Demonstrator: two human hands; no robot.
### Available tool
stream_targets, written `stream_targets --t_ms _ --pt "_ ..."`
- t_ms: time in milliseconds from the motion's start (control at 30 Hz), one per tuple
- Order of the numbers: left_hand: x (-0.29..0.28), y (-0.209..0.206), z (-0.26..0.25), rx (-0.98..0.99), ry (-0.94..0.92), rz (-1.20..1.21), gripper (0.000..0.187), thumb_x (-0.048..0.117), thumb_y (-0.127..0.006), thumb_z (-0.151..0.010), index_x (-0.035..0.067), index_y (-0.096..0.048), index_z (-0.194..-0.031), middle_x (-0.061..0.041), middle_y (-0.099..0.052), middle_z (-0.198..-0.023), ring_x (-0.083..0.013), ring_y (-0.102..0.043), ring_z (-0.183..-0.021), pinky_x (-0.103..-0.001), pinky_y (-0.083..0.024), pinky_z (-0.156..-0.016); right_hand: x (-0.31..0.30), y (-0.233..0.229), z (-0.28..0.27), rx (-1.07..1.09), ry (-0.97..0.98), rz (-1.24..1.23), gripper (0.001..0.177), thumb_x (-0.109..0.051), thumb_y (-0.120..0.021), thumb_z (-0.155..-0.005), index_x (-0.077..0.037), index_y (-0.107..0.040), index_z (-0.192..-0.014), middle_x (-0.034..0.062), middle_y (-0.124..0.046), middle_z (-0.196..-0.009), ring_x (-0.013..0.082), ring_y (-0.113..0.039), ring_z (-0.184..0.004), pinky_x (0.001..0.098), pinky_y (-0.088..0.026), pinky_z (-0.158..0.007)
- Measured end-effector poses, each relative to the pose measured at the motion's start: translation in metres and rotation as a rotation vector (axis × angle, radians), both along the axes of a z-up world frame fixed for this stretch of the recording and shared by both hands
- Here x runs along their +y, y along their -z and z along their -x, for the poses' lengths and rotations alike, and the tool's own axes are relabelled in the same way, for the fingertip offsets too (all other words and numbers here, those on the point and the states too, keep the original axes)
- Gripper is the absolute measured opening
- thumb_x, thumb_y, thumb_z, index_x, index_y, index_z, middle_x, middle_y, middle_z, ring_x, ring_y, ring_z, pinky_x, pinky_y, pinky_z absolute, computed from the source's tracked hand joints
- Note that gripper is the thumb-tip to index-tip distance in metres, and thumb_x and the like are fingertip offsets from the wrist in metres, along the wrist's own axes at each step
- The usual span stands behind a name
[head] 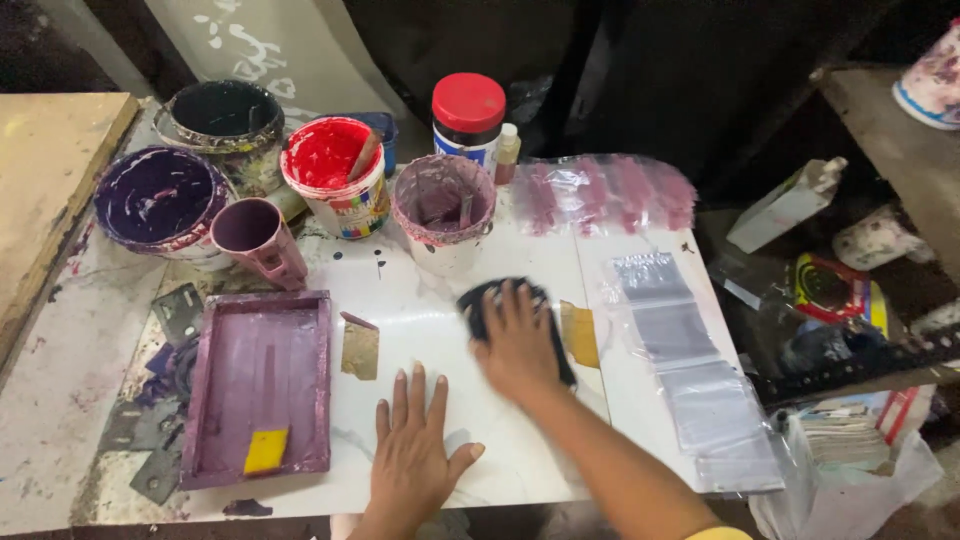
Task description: The person wipes a white surface with a dark cloth, then smooths a clear plastic sheet over it. They place a rectangular tray on the sheet and stir a container of purple paint with a stick.
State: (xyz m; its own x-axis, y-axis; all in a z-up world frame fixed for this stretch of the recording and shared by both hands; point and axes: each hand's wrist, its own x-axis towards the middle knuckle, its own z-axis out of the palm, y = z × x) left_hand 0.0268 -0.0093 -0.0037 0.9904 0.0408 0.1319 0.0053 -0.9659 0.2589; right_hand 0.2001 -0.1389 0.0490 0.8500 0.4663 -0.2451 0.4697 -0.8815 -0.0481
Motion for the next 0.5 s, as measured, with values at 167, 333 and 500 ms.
stream_targets --t_ms 167,333,500 --pt "0.003 0.003 0.004 -0.035 -0.001 0.080 0.108 0.087 -0.019 -0.086 0.011 -0.019 -0.163 -0.020 -0.003 -0.172 -0.0434 -0.002 -0.157 -0.062 -0.014 -0.118 0.003 -0.072 0.091 0.261 -0.251 0.101 0.074 -0.049 -0.029 -0.106 -0.018 0.003 -0.165 0.0095 0.017 -0.172 0.0319 0.017 -0.157 0.0549 0.009 -0.126" --pt "0.002 -0.007 0.010 -0.044 0.012 0.148 0.101 0.084 -0.019 -0.087 0.016 -0.031 -0.160 -0.015 -0.011 -0.172 -0.0431 -0.008 -0.157 -0.063 -0.018 -0.117 -0.030 -0.029 0.128 0.381 -0.416 -0.231 0.071 -0.042 -0.037 -0.102 -0.018 -0.012 -0.165 0.0074 -0.006 -0.173 0.0333 0.004 -0.158 0.0568 0.003 -0.123" --pt "0.002 0.008 0.008 0.009 0.067 0.035 0.093 0.084 -0.028 -0.092 0.016 -0.041 -0.154 -0.015 -0.020 -0.169 -0.0404 -0.013 -0.155 -0.065 -0.015 -0.117 -0.091 0.036 0.138 -0.058 -0.471 -0.621 0.037 -0.021 -0.059 -0.099 -0.014 -0.066 -0.134 0.0100 -0.044 -0.161 0.0392 -0.030 -0.150 0.0623 -0.022 -0.114"
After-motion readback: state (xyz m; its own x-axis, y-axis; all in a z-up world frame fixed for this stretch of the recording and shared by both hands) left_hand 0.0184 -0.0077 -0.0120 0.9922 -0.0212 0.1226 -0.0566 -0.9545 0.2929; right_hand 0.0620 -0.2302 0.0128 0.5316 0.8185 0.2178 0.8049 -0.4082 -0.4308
